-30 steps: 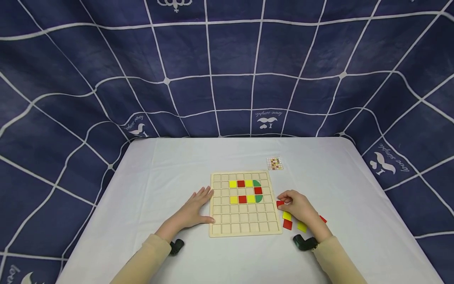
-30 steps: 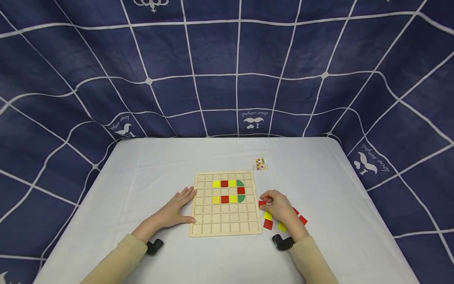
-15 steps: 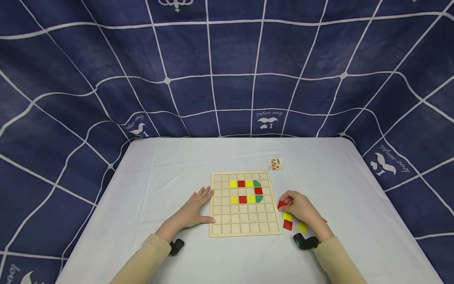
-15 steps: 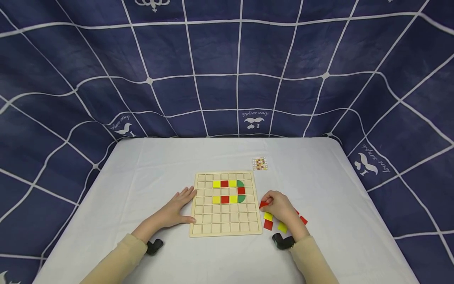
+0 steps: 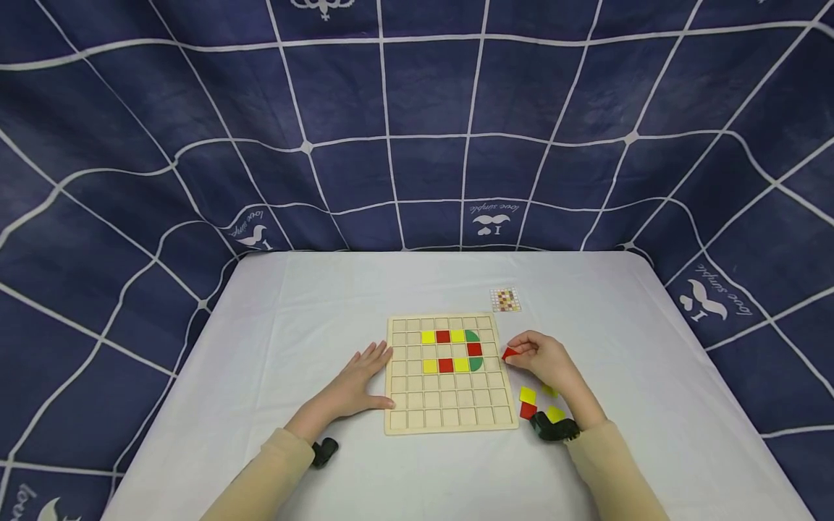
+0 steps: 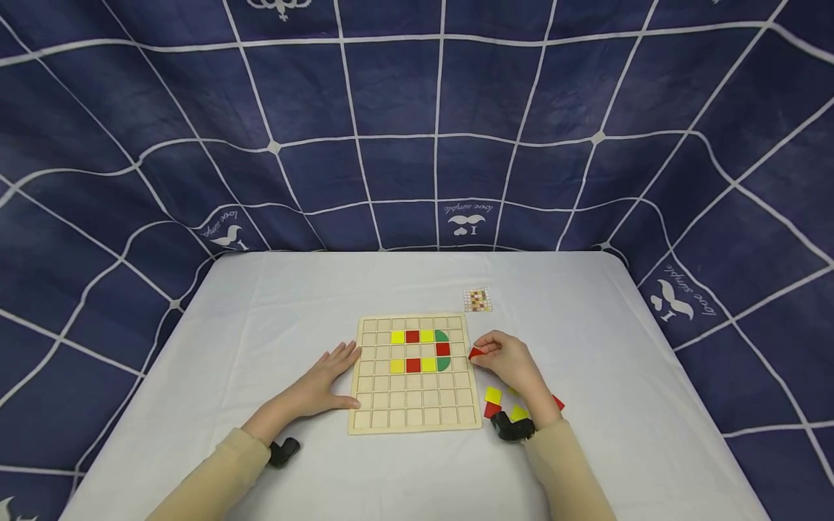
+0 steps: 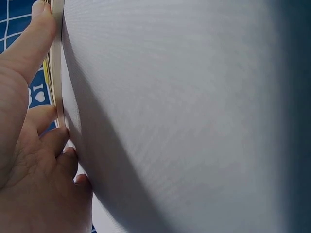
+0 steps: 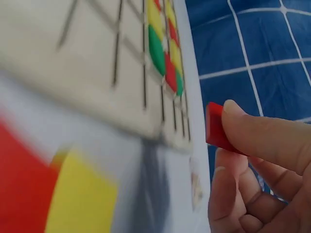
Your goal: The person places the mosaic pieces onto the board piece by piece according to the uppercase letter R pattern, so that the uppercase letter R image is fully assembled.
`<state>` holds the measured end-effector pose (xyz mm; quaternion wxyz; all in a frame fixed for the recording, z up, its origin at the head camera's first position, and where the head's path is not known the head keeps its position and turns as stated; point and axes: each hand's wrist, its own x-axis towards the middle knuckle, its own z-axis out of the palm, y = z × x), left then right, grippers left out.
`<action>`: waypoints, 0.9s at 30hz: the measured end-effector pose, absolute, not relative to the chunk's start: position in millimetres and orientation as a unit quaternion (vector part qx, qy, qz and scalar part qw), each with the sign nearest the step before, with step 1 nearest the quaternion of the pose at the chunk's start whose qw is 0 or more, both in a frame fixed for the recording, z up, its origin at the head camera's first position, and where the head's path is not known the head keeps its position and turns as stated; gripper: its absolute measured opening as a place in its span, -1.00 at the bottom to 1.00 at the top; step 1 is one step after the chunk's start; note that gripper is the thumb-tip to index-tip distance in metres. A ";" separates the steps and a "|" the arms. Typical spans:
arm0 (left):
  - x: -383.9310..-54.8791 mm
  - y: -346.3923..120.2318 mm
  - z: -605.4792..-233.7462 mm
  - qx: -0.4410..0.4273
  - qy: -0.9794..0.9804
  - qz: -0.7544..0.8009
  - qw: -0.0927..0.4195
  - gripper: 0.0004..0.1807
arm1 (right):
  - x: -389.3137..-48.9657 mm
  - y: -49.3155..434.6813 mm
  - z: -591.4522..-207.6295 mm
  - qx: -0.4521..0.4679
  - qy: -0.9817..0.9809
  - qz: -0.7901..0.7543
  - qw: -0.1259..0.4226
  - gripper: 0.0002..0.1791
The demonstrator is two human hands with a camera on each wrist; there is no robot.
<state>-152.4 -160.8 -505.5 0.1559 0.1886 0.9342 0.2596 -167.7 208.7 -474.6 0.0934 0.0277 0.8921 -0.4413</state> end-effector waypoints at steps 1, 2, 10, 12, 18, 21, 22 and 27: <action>-152.4 -160.8 -505.2 0.189 0.934 0.261 0.155 0.15 | -170.1 204.8 -473.1 0.024 0.890 -0.446 0.090 -0.71; -152.4 -160.9 -505.3 0.190 0.934 0.262 0.152 0.15 | -172.6 200.5 -472.0 0.025 0.888 -0.450 0.087 -0.71; -151.5 -161.5 -505.7 0.193 0.934 0.262 0.150 0.15 | -185.8 160.0 -468.7 0.013 0.869 -0.490 0.069 -0.76; -151.3 -161.3 -505.4 0.191 0.934 0.259 0.152 0.16 | -187.7 150.1 -470.0 0.005 0.866 -0.496 0.068 -0.76; -150.8 -160.8 -504.7 0.192 0.934 0.262 0.150 0.15 | -194.7 124.4 -480.0 0.004 0.847 -0.526 0.076 -0.76; -150.8 -160.4 -503.6 0.187 0.934 0.262 0.155 0.16 | -198.0 114.2 -486.4 0.001 0.841 -0.535 0.080 -0.78; -150.9 -160.2 -503.6 0.187 0.934 0.263 0.156 0.16 | -199.1 111.0 -488.8 -0.002 0.841 -0.534 0.081 -0.79; -151.4 -161.1 -503.8 0.190 0.931 0.267 0.161 0.15 | -201.7 97.6 -496.8 -0.029 0.857 -0.509 0.079 -0.82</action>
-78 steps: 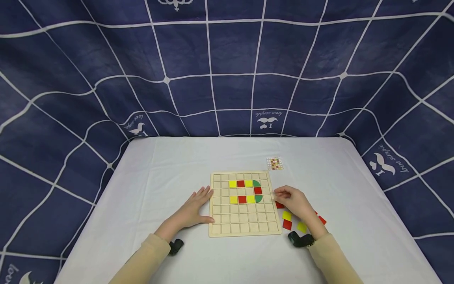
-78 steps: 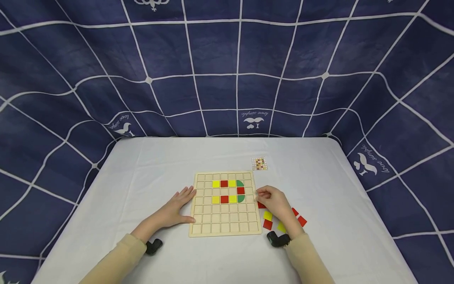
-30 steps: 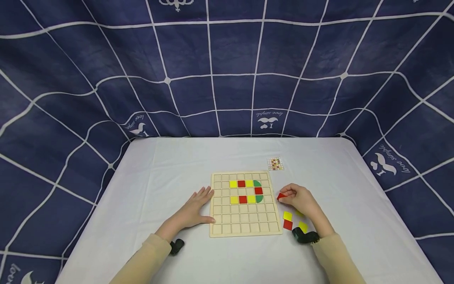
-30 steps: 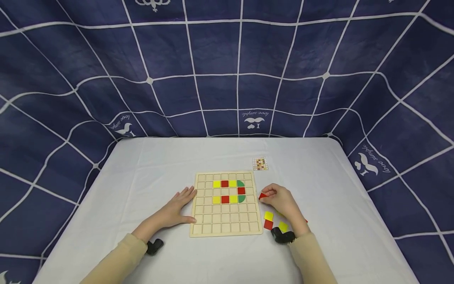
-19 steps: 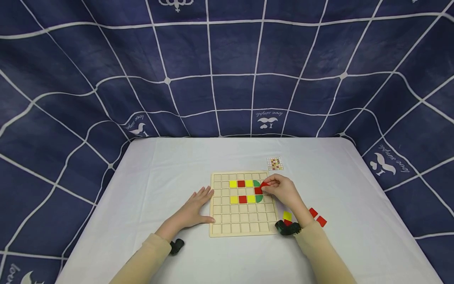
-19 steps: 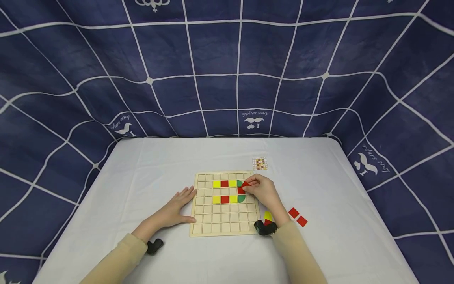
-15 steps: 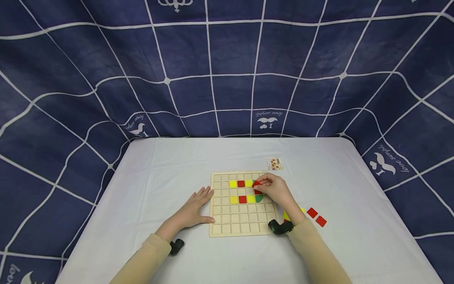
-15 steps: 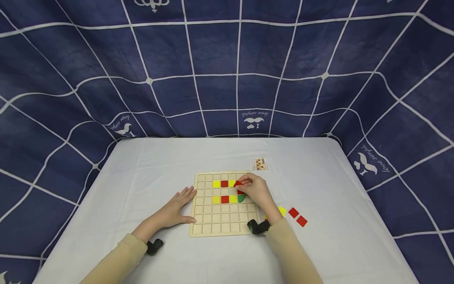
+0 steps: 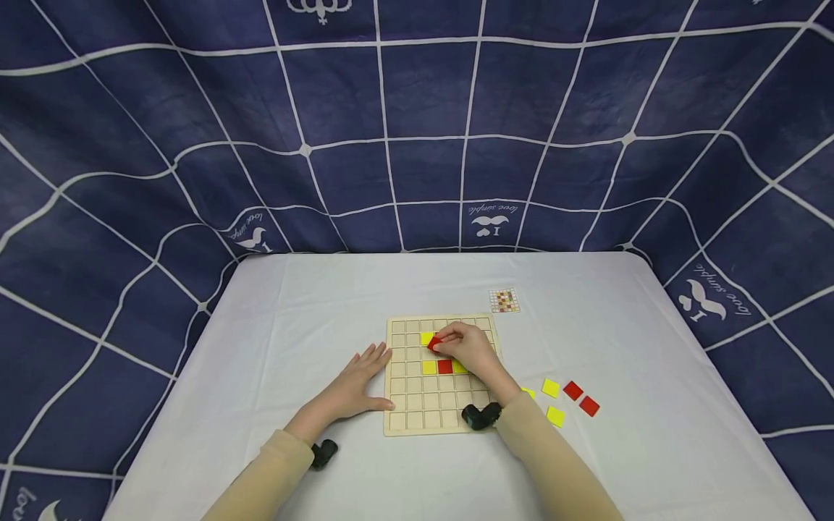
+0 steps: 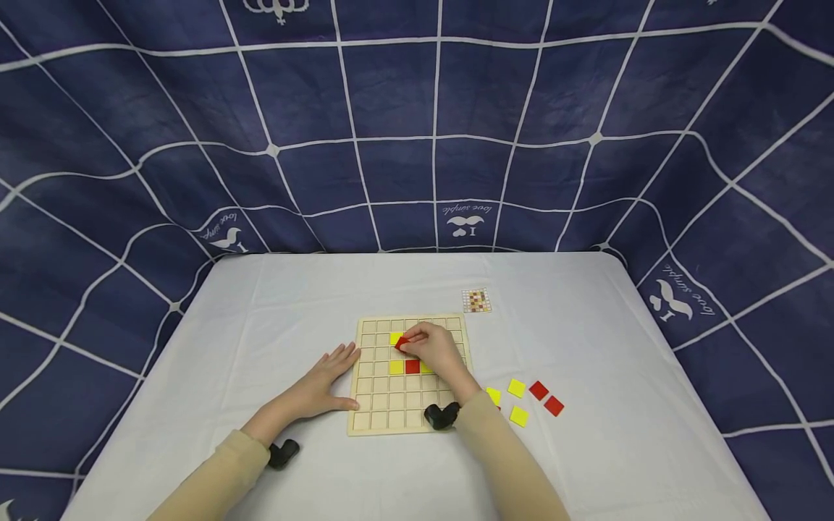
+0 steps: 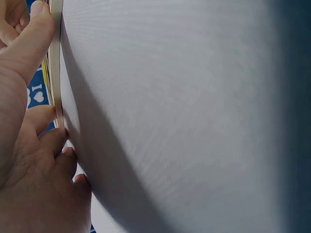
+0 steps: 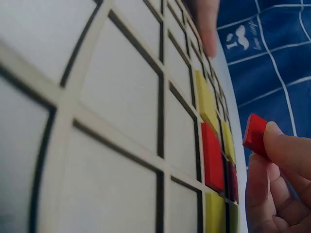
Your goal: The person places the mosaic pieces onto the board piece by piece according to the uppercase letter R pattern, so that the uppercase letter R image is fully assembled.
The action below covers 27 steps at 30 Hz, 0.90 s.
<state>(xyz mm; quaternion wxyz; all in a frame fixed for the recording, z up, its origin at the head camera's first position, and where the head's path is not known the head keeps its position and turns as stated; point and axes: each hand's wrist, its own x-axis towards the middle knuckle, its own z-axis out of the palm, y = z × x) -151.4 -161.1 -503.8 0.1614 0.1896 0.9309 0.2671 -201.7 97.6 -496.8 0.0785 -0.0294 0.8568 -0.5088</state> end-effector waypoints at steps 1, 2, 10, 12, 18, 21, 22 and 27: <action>-151.4 -161.4 -504.0 0.191 0.930 0.269 0.161 0.15 | -202.1 95.3 -497.7 -0.034 0.862 -0.500 0.076 -0.83; -151.4 -161.5 -503.8 0.191 0.930 0.270 0.162 0.15 | -202.5 93.2 -498.3 -0.039 0.867 -0.492 0.074 -0.85; -151.9 -161.4 -505.5 0.189 0.931 0.270 0.160 0.14 | -202.3 84.4 -498.5 -0.082 0.899 -0.424 0.075 -0.91; -152.2 -161.7 -505.4 0.191 0.931 0.267 0.159 0.14 | -201.6 83.3 -498.4 -0.098 0.907 -0.404 0.066 -0.92; -152.8 -161.9 -504.8 0.197 0.930 0.268 0.159 0.13 | -200.3 80.3 -496.5 -0.116 0.919 -0.373 0.039 -0.93; -153.0 -162.2 -505.3 0.198 0.929 0.267 0.161 0.13 | -199.3 79.1 -495.2 -0.113 0.922 -0.368 0.042 -0.95; -153.0 -162.3 -505.5 0.198 0.929 0.267 0.162 0.13 | -198.9 78.8 -495.0 -0.112 0.922 -0.368 0.044 -0.96; -153.1 -162.3 -505.6 0.198 0.929 0.266 0.161 0.13 | -196.9 79.5 -495.0 -0.116 0.920 -0.372 0.046 -0.95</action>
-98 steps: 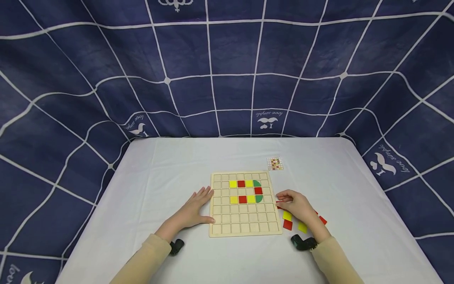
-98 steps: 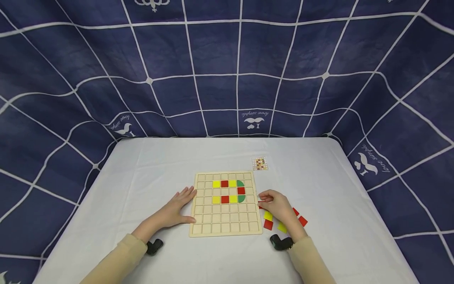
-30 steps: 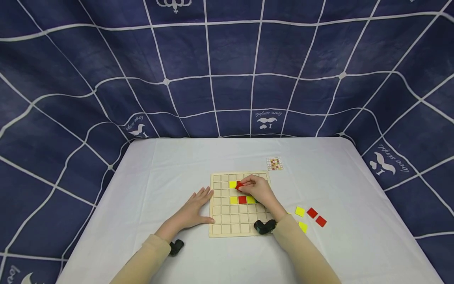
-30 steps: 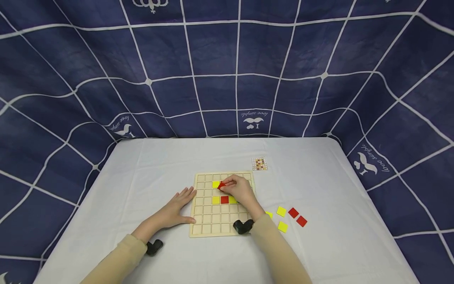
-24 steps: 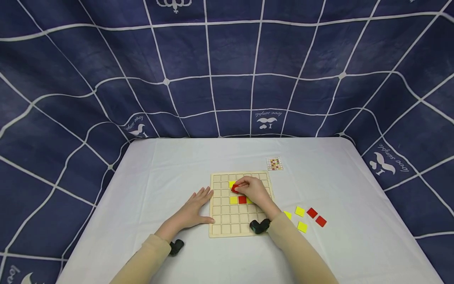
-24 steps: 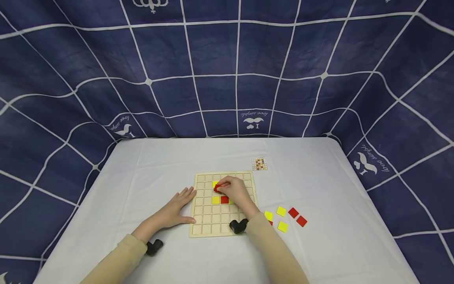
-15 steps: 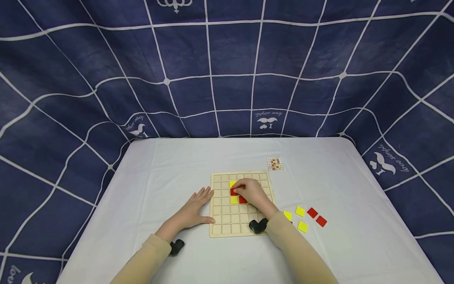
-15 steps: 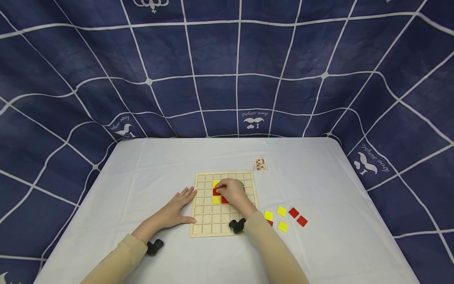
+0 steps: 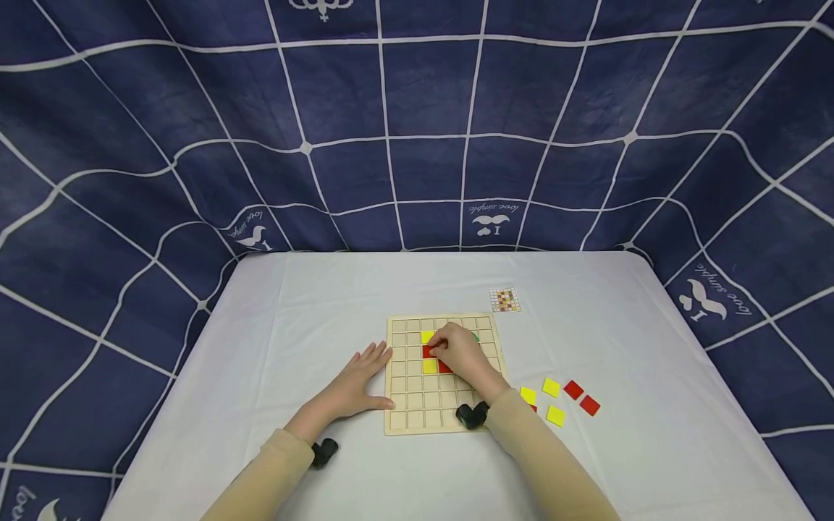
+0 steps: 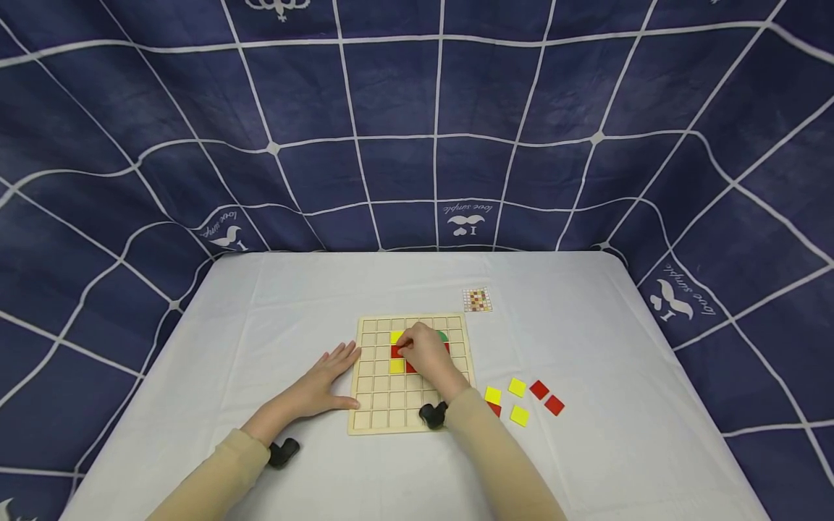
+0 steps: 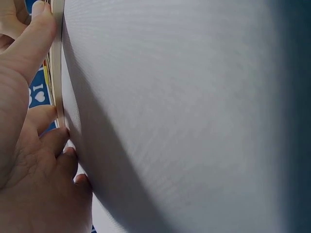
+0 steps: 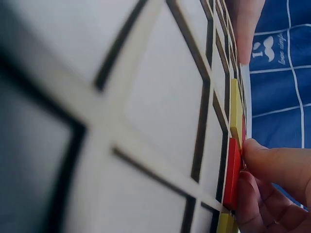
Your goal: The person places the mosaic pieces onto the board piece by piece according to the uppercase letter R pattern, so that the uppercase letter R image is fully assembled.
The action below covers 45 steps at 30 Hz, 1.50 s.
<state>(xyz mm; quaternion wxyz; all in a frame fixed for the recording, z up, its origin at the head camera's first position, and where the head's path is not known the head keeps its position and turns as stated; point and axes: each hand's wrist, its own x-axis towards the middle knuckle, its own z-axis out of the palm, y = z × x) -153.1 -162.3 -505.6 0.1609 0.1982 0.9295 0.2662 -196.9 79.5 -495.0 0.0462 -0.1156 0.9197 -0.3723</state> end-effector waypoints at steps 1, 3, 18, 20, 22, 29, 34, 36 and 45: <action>-152.9 -162.3 -505.6 0.198 0.930 0.266 0.160 0.13 | -196.1 80.3 -494.8 -0.116 0.917 -0.378 0.047 -0.95; -152.5 -162.2 -505.7 0.198 0.930 0.266 0.159 0.13 | -194.5 82.8 -493.4 -0.110 0.913 -0.390 0.050 -0.93; -152.3 -161.0 -504.4 0.193 0.931 0.266 0.156 0.14 | -173.0 158.9 -472.2 -0.029 0.875 -0.479 0.063 -0.79; -152.3 -161.0 -504.5 0.194 0.931 0.267 0.157 0.14 | -169.9 173.2 -470.6 -0.021 0.876 -0.478 0.058 -0.78; -152.5 -161.0 -504.3 0.193 0.931 0.266 0.158 0.14 | -166.4 187.3 -469.3 -0.013 0.877 -0.478 0.053 -0.75; -153.0 -161.5 -504.3 0.194 0.931 0.264 0.160 0.14 | -150.1 231.5 -470.5 0.029 0.885 -0.463 0.046 -0.67; -153.6 -161.1 -504.8 0.193 0.933 0.260 0.159 0.14 | -137.4 260.2 -474.2 0.058 0.897 -0.437 0.039 -0.63; -153.7 -160.7 -505.1 0.194 0.933 0.260 0.159 0.15 | -132.5 270.7 -475.2 0.069 0.900 -0.429 0.045 -0.61; -153.9 -161.9 -505.6 0.197 0.930 0.265 0.159 0.14 | -115.8 295.7 -491.6 0.085 0.925 -0.363 0.073 -0.56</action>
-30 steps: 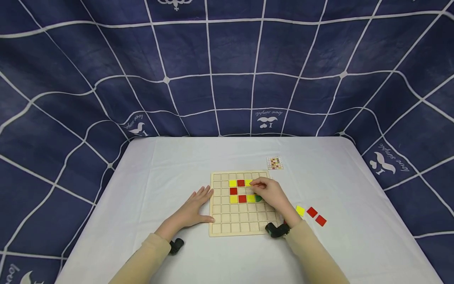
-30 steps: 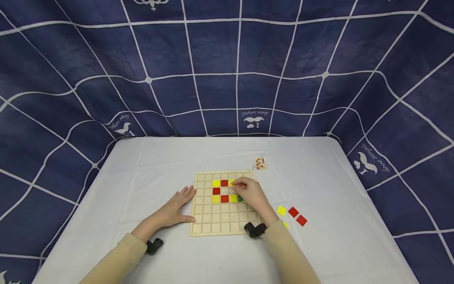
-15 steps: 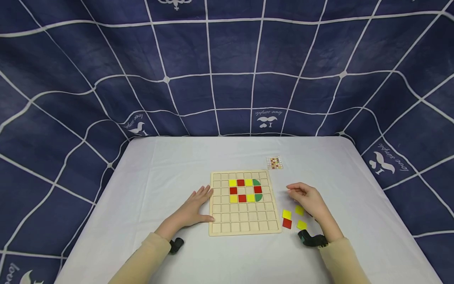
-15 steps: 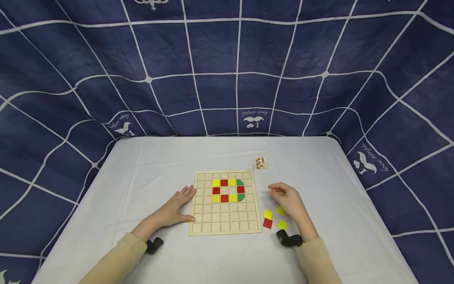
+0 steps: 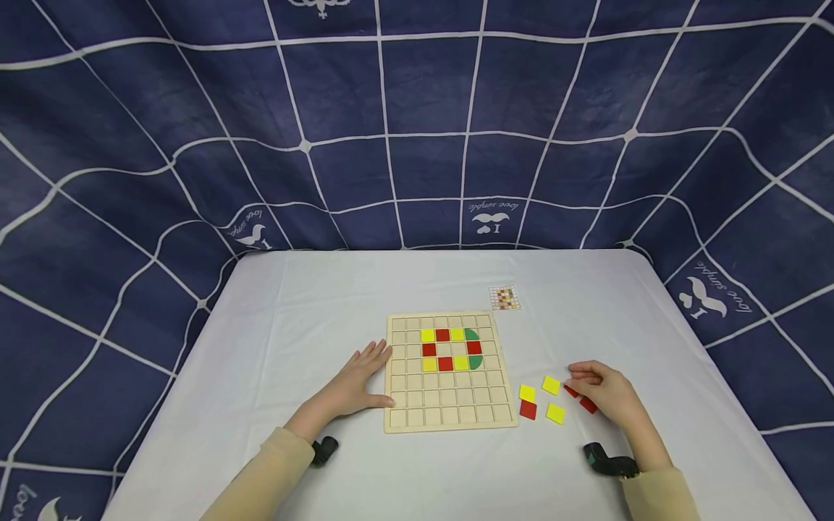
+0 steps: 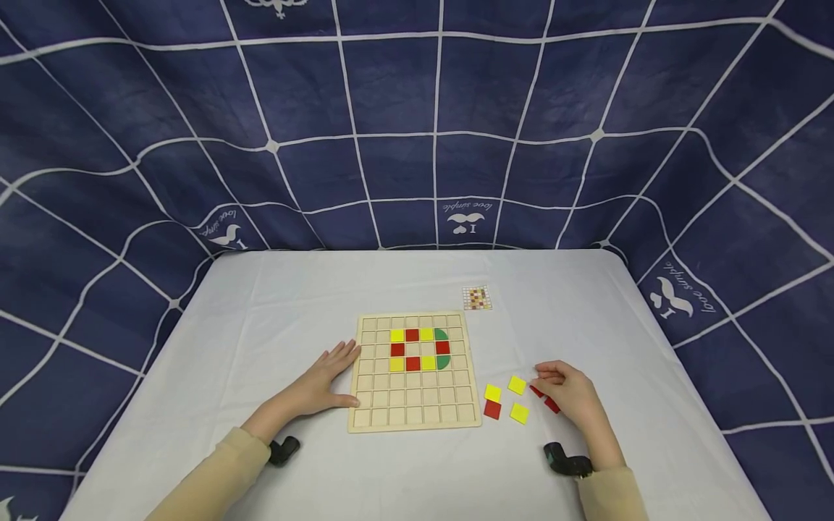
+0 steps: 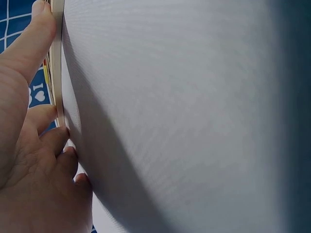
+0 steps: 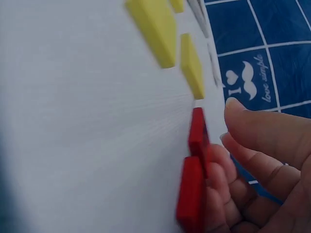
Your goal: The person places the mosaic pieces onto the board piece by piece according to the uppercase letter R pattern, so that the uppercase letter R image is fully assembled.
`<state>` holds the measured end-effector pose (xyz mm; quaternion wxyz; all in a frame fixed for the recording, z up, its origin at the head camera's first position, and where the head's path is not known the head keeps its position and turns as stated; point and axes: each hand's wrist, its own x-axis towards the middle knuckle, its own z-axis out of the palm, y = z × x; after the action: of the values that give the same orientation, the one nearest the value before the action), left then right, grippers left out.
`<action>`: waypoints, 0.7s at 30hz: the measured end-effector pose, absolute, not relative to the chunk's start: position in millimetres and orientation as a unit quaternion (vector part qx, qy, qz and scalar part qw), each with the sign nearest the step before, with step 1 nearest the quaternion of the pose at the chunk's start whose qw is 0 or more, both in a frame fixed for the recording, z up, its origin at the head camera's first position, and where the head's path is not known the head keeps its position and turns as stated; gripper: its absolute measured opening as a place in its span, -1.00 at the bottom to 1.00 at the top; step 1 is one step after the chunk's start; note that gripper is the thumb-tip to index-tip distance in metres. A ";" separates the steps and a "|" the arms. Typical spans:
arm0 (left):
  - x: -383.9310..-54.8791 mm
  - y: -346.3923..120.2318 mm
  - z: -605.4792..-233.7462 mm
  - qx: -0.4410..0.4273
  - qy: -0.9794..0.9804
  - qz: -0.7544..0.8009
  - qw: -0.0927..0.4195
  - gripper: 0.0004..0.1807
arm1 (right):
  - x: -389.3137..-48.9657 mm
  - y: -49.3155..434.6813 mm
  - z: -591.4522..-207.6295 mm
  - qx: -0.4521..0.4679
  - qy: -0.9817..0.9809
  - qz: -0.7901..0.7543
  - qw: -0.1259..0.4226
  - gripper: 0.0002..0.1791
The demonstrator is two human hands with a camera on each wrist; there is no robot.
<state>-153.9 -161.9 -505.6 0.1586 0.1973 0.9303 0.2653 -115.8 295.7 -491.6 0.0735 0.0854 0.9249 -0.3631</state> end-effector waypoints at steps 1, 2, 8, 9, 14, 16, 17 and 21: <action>-154.0 -161.7 -505.7 0.197 0.930 0.265 0.158 0.14 | -114.8 296.5 -492.8 0.084 0.926 -0.361 0.074 -0.56; -154.1 -161.6 -505.8 0.197 0.930 0.265 0.158 0.14 | -113.7 296.9 -493.6 0.085 0.926 -0.359 0.075 -0.54; -153.9 -161.5 -505.4 0.198 0.930 0.265 0.158 0.14 | -110.8 296.2 -495.8 0.082 0.931 -0.346 0.078 -0.49; -153.9 -161.6 -505.3 0.198 0.931 0.264 0.158 0.14 | -110.8 295.5 -495.9 0.082 0.933 -0.343 0.078 -0.50; -154.0 -161.6 -505.4 0.198 0.931 0.263 0.156 0.14 | -111.6 292.8 -495.3 0.093 0.938 -0.325 0.080 -0.54; -153.8 -161.5 -505.4 0.197 0.932 0.263 0.154 0.14 | -112.1 292.0 -494.2 0.100 0.938 -0.321 0.085 -0.55; -153.7 -161.4 -505.3 0.196 0.932 0.262 0.155 0.14 | -112.3 291.8 -493.6 0.101 0.937 -0.322 0.088 -0.55; -153.5 -161.3 -505.2 0.194 0.933 0.258 0.158 0.15 | -113.2 291.7 -492.1 0.102 0.935 -0.324 0.097 -0.56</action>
<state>-153.5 -161.3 -505.2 0.1577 0.1935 0.9333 0.2583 -113.2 291.7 -492.1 0.0969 0.1022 0.9355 -0.3241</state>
